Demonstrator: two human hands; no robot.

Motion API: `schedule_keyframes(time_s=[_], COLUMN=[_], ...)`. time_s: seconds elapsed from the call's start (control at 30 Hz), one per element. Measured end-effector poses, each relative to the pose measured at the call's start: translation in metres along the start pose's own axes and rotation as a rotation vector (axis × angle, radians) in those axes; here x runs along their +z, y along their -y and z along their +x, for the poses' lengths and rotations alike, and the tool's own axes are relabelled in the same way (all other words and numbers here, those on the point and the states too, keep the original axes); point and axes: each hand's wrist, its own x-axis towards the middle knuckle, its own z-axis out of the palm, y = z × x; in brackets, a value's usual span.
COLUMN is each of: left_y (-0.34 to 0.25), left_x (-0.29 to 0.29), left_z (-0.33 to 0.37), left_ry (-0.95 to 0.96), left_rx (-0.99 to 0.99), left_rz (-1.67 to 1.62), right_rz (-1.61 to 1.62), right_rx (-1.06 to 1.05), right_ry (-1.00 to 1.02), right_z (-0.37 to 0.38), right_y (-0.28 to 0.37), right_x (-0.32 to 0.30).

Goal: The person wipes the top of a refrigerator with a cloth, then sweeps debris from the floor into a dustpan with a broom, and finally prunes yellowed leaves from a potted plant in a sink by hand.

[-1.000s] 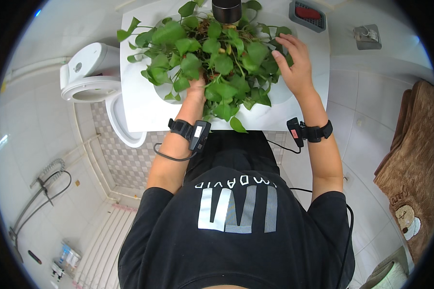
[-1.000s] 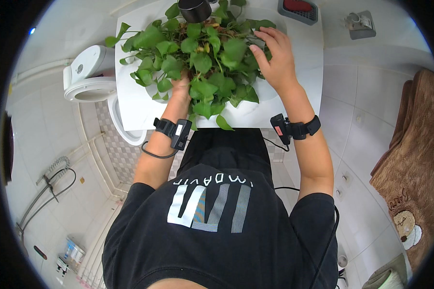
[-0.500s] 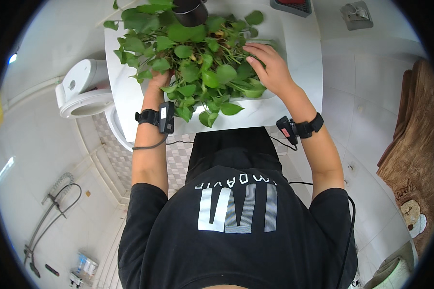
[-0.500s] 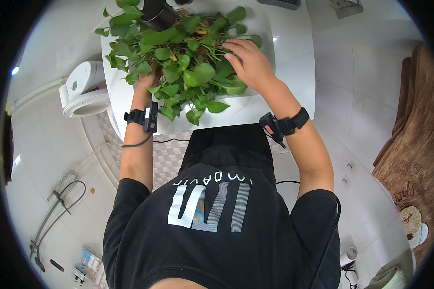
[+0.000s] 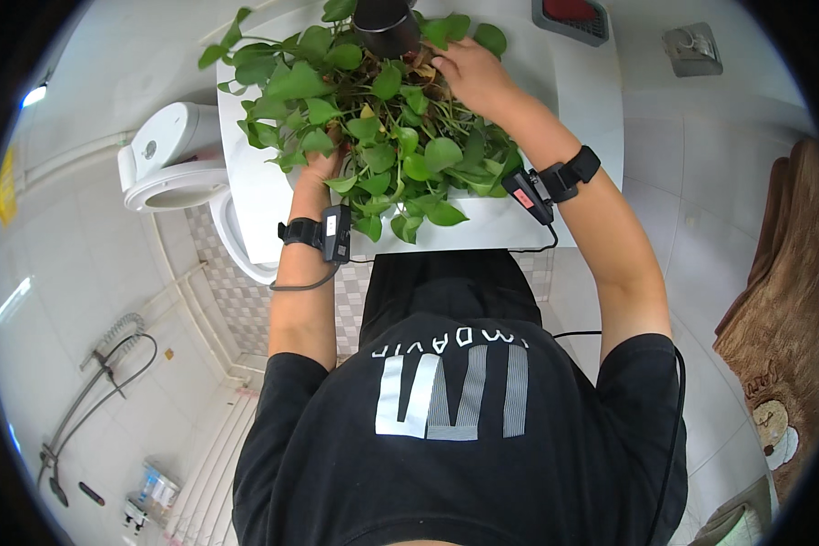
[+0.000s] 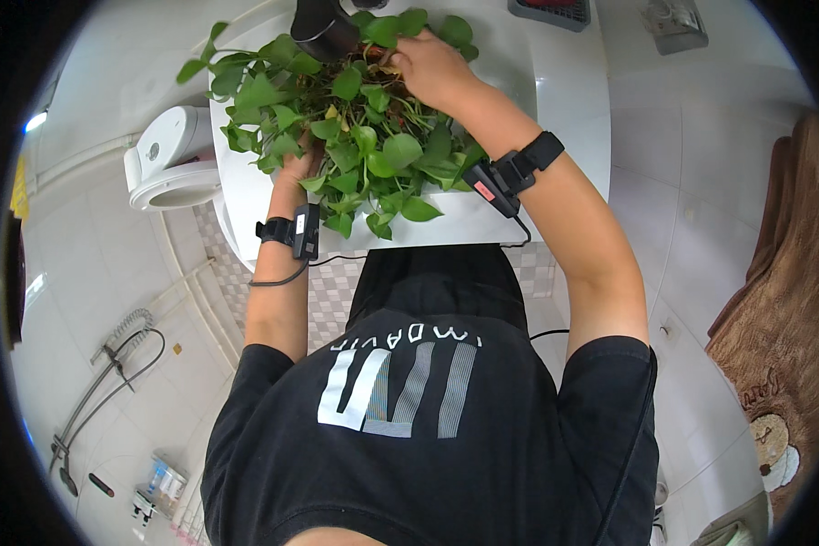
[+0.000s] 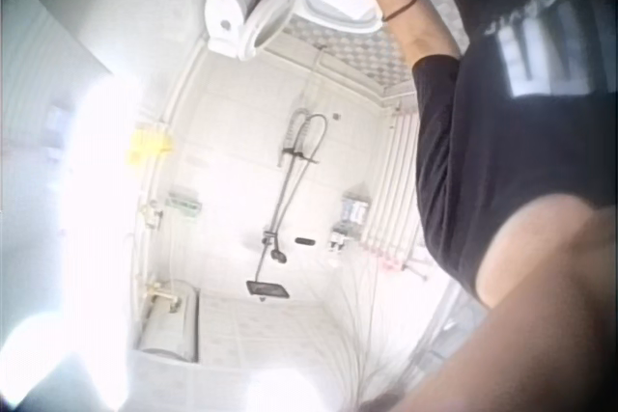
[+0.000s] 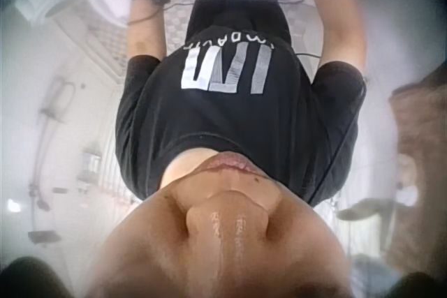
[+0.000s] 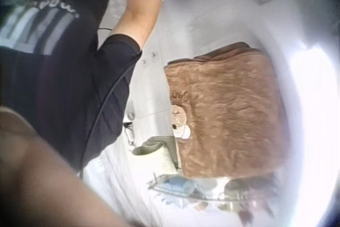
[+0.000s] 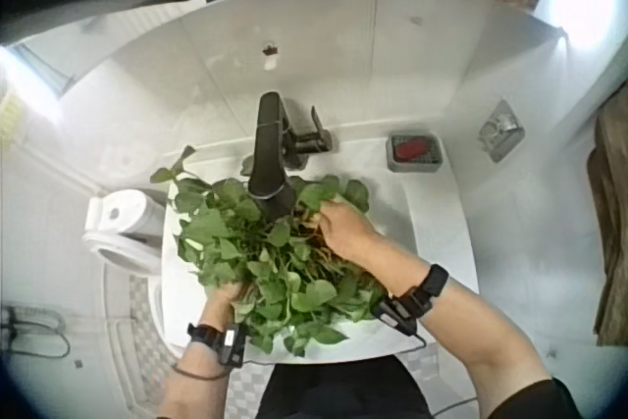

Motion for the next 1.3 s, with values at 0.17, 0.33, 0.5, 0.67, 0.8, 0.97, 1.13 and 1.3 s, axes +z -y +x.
schedule_keyframes(time_s=[0.17,0.33,0.5,0.67,0.8,0.97,1.13,1.3], left_y=[0.013,0.056,0.038,0.03,0.02,-0.007,-0.018,0.011], left_x=[0.004,0.001,0.01,-0.005,-0.009,-0.006,-0.005,-0.014], left_z=[0.005,0.01,0.008,0.006,-0.006,-0.014,-0.019,-0.024], left_ry=[0.044,0.057,0.059,0.182,0.147,0.125,0.05,0.001], left_rx=[-0.18,-0.151,-0.331,-0.265,-0.341,-0.432,-0.514,-0.657], left_rz=[-0.479,-0.405,-0.791,-0.657,-0.61,-0.512,-0.453,-0.712], right_rz=[-0.238,-0.459,-0.527,-0.353,0.073,0.449,0.064,-0.169], right_rx=[-0.063,-0.145,-0.309,-0.32,0.075,-0.021,0.099,-0.435], right_ry=[0.081,0.147,0.046,0.068,0.411,0.299,0.638,0.32], right_z=[0.011,0.023,0.025,0.028,0.031,0.024,-0.002,-0.041], right_y=[0.005,0.025,0.013,-0.003,0.005,-0.012,0.029,0.049], right_x=[-0.016,0.002,0.001,-0.005,-0.038,-0.03,-0.04,-0.002])
